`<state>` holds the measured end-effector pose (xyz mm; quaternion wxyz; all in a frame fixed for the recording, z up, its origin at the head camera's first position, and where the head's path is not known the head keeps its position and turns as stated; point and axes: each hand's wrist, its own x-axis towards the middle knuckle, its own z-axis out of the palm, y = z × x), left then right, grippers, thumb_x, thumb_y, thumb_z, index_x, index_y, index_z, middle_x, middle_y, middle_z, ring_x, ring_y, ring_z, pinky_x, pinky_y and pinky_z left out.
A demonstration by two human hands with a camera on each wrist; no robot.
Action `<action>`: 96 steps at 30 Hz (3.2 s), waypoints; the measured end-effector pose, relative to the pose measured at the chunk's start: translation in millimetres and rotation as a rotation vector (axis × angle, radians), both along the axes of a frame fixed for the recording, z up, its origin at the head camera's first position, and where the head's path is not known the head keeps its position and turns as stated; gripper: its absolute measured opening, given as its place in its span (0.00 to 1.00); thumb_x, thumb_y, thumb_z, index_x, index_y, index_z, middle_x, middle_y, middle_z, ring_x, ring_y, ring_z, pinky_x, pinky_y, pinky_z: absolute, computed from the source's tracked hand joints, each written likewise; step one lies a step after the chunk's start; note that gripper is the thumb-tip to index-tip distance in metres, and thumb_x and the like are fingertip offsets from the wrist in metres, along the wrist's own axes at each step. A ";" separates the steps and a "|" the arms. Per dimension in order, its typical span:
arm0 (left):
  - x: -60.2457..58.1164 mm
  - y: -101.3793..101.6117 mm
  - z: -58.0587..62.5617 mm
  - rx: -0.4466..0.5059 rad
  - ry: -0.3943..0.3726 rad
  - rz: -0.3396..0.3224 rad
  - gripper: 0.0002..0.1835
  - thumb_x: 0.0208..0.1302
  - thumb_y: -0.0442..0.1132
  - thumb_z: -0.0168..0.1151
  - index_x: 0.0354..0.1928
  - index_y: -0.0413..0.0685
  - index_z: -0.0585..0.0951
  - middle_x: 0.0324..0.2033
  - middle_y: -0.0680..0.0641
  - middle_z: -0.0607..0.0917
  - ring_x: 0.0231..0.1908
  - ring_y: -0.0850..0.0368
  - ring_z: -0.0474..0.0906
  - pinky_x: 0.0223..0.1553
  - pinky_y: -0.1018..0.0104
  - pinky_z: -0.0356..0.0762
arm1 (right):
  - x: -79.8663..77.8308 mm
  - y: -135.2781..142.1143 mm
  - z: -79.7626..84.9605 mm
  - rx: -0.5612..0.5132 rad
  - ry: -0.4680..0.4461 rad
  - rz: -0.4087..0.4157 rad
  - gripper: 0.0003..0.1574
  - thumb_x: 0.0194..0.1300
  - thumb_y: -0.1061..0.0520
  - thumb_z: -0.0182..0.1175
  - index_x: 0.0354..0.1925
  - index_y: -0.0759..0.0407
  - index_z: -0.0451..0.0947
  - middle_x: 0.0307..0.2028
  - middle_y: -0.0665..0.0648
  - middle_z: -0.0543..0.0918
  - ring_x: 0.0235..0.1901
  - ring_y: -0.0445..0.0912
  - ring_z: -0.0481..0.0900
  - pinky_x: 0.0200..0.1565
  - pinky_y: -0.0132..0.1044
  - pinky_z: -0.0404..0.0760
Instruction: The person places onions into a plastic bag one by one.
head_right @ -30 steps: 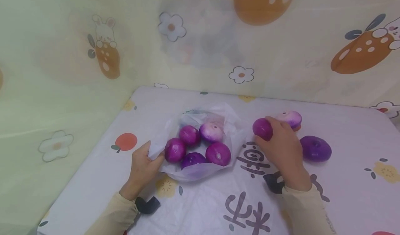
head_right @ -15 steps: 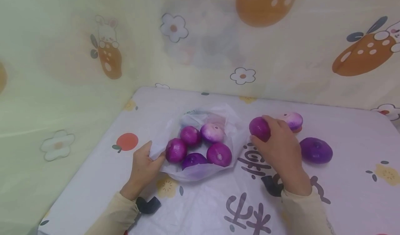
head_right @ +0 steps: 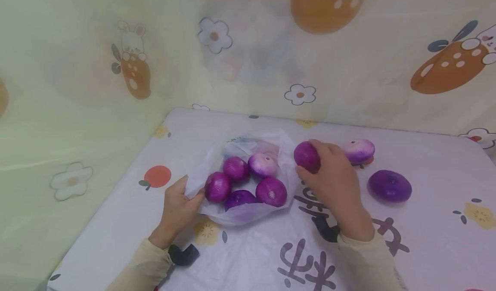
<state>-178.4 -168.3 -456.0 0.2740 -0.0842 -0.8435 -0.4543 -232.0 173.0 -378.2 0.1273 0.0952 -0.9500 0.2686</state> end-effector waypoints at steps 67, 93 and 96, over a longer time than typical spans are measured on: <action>-0.2 -0.7 1.2 -0.007 -0.005 0.000 0.05 0.53 0.28 0.65 0.33 0.40 0.81 0.26 0.48 0.82 0.26 0.55 0.73 0.26 0.66 0.70 | 13.8 -106.4 -24.1 0.106 0.030 0.273 0.42 0.55 0.48 0.79 0.66 0.55 0.78 0.58 0.62 0.82 0.49 0.62 0.84 0.49 0.58 0.83; -1.0 0.3 0.4 -0.008 -0.005 -0.005 0.07 0.53 0.27 0.67 0.34 0.41 0.82 0.27 0.47 0.84 0.26 0.56 0.75 0.27 0.66 0.72 | 17.4 -104.3 -27.9 0.118 0.088 0.280 0.43 0.55 0.46 0.79 0.65 0.56 0.79 0.59 0.64 0.81 0.53 0.63 0.83 0.49 0.60 0.81; -1.0 0.1 0.2 -0.011 -0.007 -0.003 0.06 0.53 0.27 0.67 0.33 0.41 0.81 0.27 0.47 0.83 0.26 0.55 0.74 0.27 0.66 0.72 | 19.0 -102.9 -26.2 0.097 0.091 0.285 0.42 0.55 0.46 0.79 0.65 0.56 0.79 0.60 0.64 0.81 0.53 0.64 0.83 0.51 0.60 0.81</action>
